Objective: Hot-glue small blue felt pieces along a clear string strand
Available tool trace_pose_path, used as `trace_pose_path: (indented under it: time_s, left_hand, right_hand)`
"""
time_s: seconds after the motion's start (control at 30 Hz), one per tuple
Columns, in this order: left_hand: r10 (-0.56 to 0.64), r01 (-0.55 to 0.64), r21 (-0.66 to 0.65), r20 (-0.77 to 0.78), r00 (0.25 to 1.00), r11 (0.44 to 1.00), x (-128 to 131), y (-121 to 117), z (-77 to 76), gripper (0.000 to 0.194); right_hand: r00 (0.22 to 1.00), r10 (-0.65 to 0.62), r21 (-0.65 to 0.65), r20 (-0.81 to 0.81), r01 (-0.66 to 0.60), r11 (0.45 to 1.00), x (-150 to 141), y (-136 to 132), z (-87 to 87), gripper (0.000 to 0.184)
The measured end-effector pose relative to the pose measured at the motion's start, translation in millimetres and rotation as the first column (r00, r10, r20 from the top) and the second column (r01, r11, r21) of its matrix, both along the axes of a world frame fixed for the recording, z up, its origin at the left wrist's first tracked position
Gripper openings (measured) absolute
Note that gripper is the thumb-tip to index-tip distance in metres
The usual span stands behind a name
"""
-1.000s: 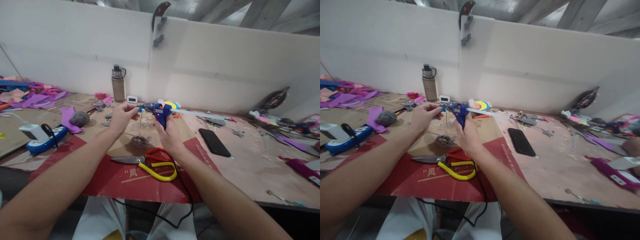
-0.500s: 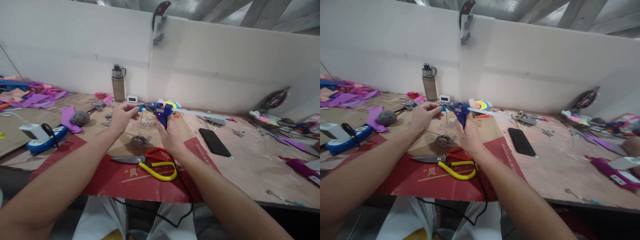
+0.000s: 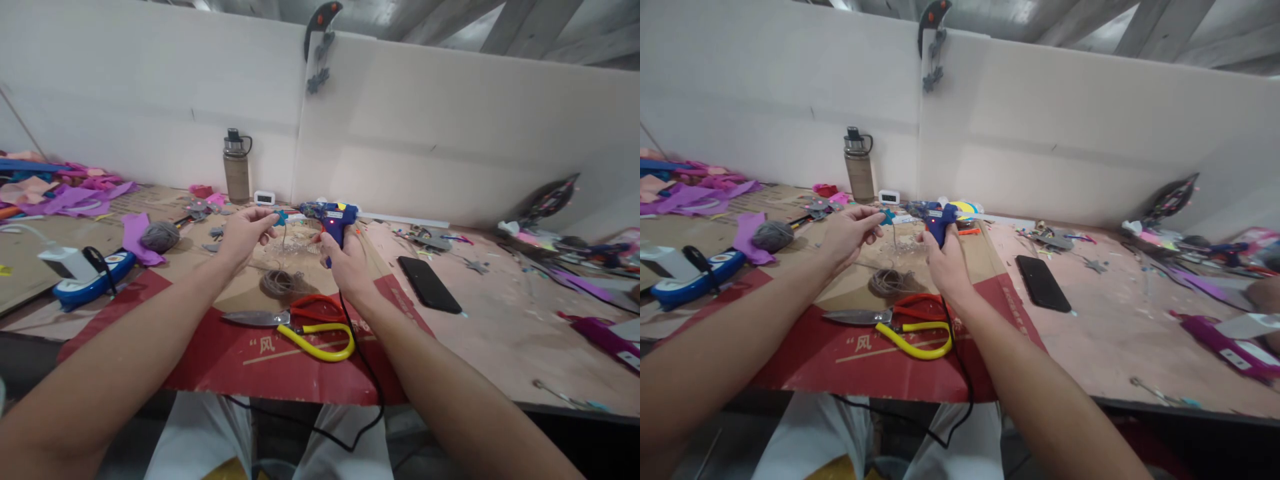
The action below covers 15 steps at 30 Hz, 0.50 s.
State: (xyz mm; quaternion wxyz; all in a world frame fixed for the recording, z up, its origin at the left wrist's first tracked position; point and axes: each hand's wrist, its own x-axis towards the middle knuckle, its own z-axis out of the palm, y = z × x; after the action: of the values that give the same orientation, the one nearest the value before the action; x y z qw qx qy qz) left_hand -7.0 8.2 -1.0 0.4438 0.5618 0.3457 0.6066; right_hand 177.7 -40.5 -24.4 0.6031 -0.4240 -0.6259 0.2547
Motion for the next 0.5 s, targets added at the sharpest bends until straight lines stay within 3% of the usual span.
trace_pose_path:
  time_s: [0.13, 0.2, 0.3, 0.33, 0.4, 0.5]
  left_hand:
    - [-0.034, 0.034, -0.054, 0.008, 0.999, 0.998, -1, -1, 1.2, 0.022]
    - [-0.038, 0.038, -0.064, 0.016, 0.999, 0.997, -1, -2, 1.6, 0.021]
    - [-0.041, 0.042, -0.07, 0.02, 0.999, 0.997, 0, -2, 1.8, 0.02]
    - [-0.042, 0.043, -0.072, 0.017, 0.999, 0.996, 0, -2, 1.6, 0.02]
    - [-0.043, 0.043, -0.069, 0.0, 0.999, 0.997, 1, -2, 1.0, 0.019]
    - [-0.022, 0.021, -0.03, -0.049, 0.999, 0.999, 3, -2, 0.0, 0.018]
  right_hand:
    - [0.965, 0.04, -0.347, -0.258, -0.131, 0.929, 6, 18, -1.6, 0.013]
    - [0.985, 0.007, -0.486, -0.175, -0.093, 0.869, 10, 28, -3.6, 0.009]
    - [0.997, -0.039, -0.597, 0.072, 0.074, 0.799, 18, 39, -7.6, 0.014]
    - [0.988, -0.057, -0.595, 0.142, 0.131, 0.793, 21, 40, -8.3, 0.016]
    - [0.945, -0.123, -0.484, 0.304, 0.264, 0.834, 29, 39, -7.6, 0.021]
    - [0.749, -0.302, -0.101, 0.59, 0.44, 0.892, 33, 29, 0.0, 0.021]
